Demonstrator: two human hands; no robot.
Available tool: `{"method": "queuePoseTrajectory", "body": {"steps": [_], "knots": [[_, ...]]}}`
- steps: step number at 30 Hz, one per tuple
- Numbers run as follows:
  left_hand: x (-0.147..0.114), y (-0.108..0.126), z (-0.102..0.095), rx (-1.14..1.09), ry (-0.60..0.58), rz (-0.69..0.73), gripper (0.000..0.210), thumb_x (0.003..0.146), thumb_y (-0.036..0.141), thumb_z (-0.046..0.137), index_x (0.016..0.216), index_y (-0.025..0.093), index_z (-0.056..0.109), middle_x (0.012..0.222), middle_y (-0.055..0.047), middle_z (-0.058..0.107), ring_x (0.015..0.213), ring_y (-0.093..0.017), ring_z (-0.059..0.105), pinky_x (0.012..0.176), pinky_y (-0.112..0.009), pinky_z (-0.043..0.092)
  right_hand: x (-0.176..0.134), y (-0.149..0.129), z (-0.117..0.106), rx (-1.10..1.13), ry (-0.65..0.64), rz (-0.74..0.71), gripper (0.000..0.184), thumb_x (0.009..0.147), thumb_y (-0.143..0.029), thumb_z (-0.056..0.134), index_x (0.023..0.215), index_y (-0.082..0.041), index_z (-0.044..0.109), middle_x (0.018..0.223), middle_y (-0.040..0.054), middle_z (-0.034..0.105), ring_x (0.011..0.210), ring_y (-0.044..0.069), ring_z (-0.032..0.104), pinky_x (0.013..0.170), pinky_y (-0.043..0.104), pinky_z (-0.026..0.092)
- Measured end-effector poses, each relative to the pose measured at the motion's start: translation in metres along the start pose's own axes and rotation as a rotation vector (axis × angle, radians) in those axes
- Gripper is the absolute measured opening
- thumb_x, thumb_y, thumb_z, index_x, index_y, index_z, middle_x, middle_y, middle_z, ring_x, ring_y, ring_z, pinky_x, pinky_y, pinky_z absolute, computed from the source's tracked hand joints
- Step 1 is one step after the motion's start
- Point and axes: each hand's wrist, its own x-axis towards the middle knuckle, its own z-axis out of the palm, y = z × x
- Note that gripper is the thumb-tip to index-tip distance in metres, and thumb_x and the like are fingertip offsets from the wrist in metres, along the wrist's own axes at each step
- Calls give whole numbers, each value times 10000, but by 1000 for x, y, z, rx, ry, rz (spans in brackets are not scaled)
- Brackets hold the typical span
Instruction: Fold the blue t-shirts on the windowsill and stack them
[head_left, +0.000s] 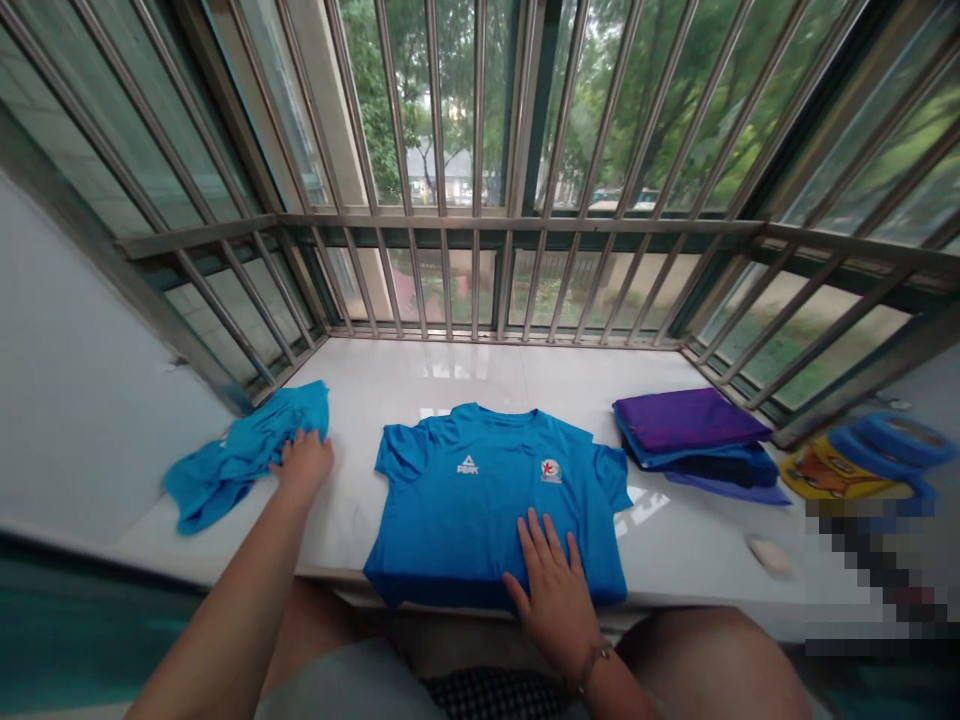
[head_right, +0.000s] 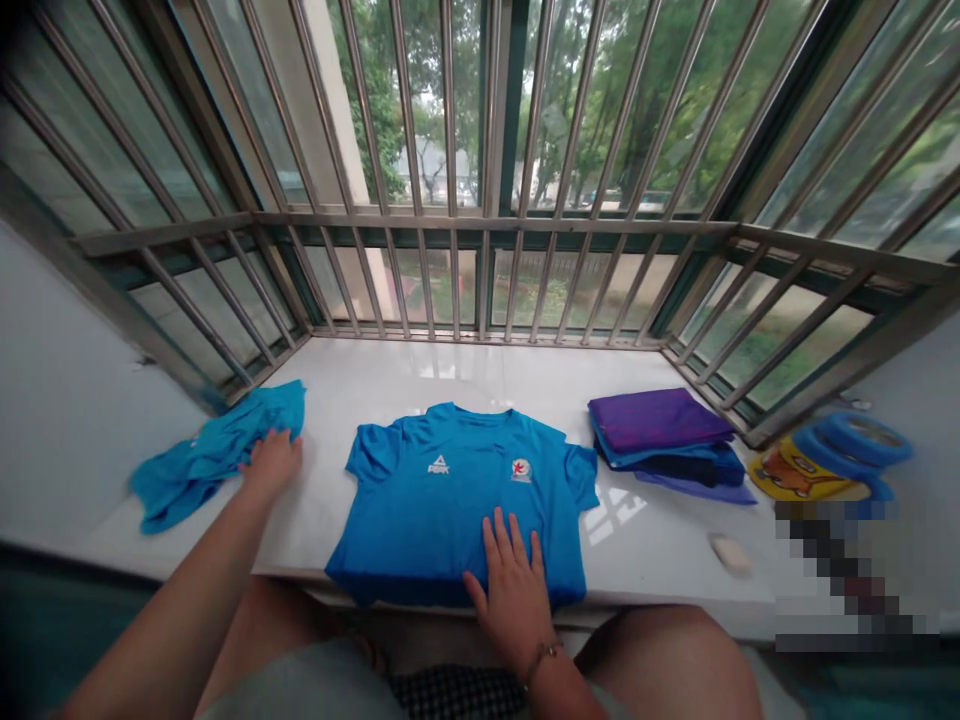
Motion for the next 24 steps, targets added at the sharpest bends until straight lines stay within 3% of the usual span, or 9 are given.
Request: {"method": "queuePoseTrajectory", "body": {"steps": [2, 4, 7, 10, 13, 17, 21, 24], "knots": [[-13, 24, 0, -62, 20, 89, 632, 1106, 345, 247, 1566, 33, 549, 1737, -265, 376, 1603, -417, 382, 1269, -643, 364, -5, -13, 6, 10, 15, 30, 765, 1084, -601, 459, 1739, -222, 345, 1801, 111, 194, 1677, 395, 177, 1319, 697, 182], [-36, 60, 5, -138, -10, 319, 604, 1113, 341, 265, 1586, 91, 545, 1759, -196, 373, 1635, -334, 346, 1308, -558, 344, -7, -22, 9, 16, 24, 55, 778, 1076, -608, 479, 1730, -202, 369, 1798, 127, 194, 1672, 415, 187, 1313, 709, 190], [-74, 108, 18, -214, -86, 587, 576, 1133, 409, 294, 1624, 213, 521, 1771, -117, 377, 1641, -307, 344, 1307, -592, 335, -2, -15, -1, 54, 31, 42, 693, 1097, -585, 445, 1679, -211, 478, 1761, 131, 341, 1623, 406, 340, 1293, 680, 295], [-100, 127, 30, -169, -115, 622, 591, 1133, 459, 338, 1660, 230, 480, 1765, -119, 384, 1634, -333, 355, 1307, -638, 308, 19, 21, -28, 106, 145, 10, 585, 1137, -474, 361, 1591, -185, 589, 1653, 143, 533, 1515, 336, 519, 1264, 562, 419], [-111, 115, 35, -96, -82, 547, 619, 1124, 478, 365, 1676, 216, 463, 1765, -133, 376, 1640, -343, 342, 1317, -622, 292, 47, 74, -57, 18, 254, 86, 552, 1130, -351, 337, 1533, -107, 624, 1606, 184, 575, 1497, 323, 530, 1289, 528, 389], [-108, 71, 35, -68, -54, 460, 647, 1104, 492, 377, 1683, 215, 459, 1758, -140, 389, 1633, -352, 354, 1312, -615, 302, 69, 132, -78, -167, 67, 341, 544, 1088, -224, 359, 1563, -72, 577, 1651, 187, 525, 1521, 335, 492, 1271, 514, 390], [-98, 29, 27, -30, -95, 316, 683, 1086, 527, 360, 1685, 214, 456, 1774, -125, 363, 1632, -411, 327, 1277, -685, 317, 67, 150, -82, -228, -39, 397, 524, 1113, -339, 417, 1559, -117, 580, 1661, 180, 510, 1471, 342, 530, 1195, 482, 462], [-89, 25, 16, 7, -138, 224, 685, 1086, 552, 337, 1644, 195, 511, 1751, -148, 408, 1596, -456, 367, 1240, -734, 333, 66, 145, -85, -231, -20, 472, 499, 1122, -399, 398, 1466, -131, 641, 1532, 218, 605, 1318, 370, 626, 1045, 489, 543]]}}
